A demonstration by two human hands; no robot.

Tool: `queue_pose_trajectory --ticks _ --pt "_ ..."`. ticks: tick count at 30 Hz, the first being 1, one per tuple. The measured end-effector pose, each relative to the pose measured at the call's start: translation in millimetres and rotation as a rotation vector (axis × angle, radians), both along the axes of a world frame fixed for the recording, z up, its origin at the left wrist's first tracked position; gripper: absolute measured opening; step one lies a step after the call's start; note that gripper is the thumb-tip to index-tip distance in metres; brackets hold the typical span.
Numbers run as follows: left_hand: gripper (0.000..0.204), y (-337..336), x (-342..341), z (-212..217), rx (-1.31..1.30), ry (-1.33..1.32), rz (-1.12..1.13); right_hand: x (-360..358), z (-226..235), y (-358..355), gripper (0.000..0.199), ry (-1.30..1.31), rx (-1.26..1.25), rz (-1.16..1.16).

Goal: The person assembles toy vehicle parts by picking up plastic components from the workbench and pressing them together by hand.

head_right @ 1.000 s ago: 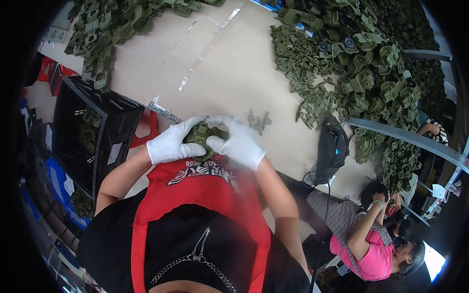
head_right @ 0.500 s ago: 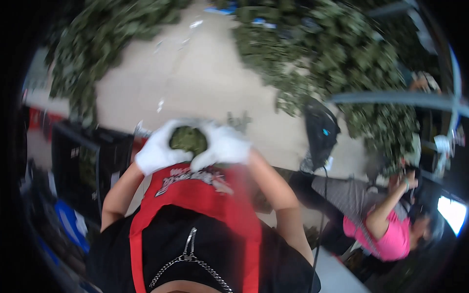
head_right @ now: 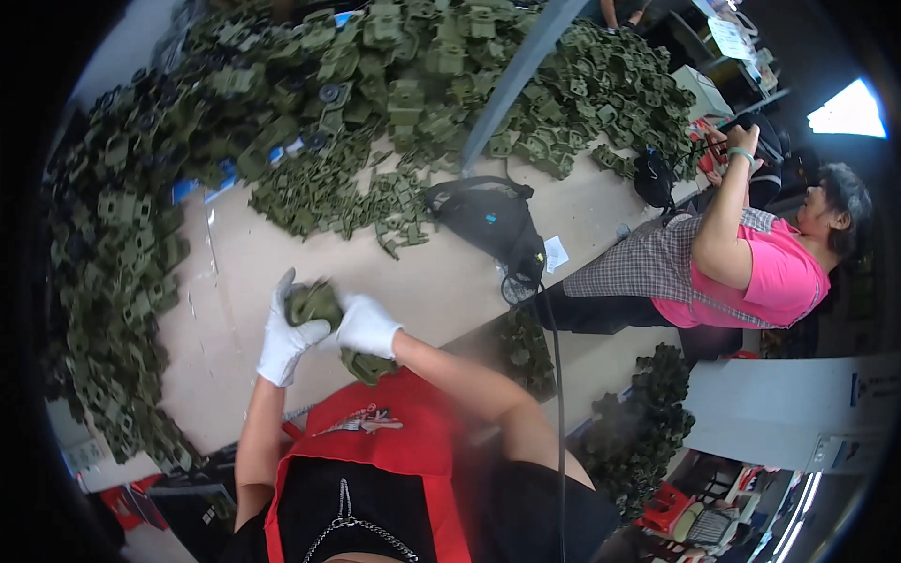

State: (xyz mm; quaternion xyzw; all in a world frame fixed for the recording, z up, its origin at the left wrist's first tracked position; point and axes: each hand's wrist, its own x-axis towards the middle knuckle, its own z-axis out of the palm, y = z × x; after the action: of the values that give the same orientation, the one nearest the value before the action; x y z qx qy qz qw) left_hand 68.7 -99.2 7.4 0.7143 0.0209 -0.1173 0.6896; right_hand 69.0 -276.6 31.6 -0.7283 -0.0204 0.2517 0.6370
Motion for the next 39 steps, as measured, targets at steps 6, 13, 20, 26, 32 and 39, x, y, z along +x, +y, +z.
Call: queue_pose_trajectory --ticks 6,13,20,26,32,39 --pt "0.092 -114.0 5.0 -20.8 -0.358 0.260 -0.222 35.3 18.8 -91.3 0.060 0.077 0.205 -0.220" --pt "0.077 -127.4 35.4 25.2 0.265 0.198 -0.605 53.0 42.7 -165.7 0.056 0.133 0.291 -0.310" --pt "0.094 -162.2 58.0 8.4 0.499 0.245 -0.814 61.6 -24.1 -221.4 0.047 0.014 0.107 -0.402" --pt "0.061 -203.9 187.6 -81.4 0.806 -0.560 -0.304 184.4 -36.2 -407.5 0.041 -0.189 0.622 -1.445" --pt "0.041 -263.6 283.8 -82.5 0.995 -0.750 -0.725 305.8 -91.0 -464.1 0.073 -0.059 0.723 -1.405" --pt "0.020 -255.1 254.5 -145.9 1.022 -0.875 -0.567 205.6 -113.3 -439.0 0.037 -0.290 -1.009 -0.764"
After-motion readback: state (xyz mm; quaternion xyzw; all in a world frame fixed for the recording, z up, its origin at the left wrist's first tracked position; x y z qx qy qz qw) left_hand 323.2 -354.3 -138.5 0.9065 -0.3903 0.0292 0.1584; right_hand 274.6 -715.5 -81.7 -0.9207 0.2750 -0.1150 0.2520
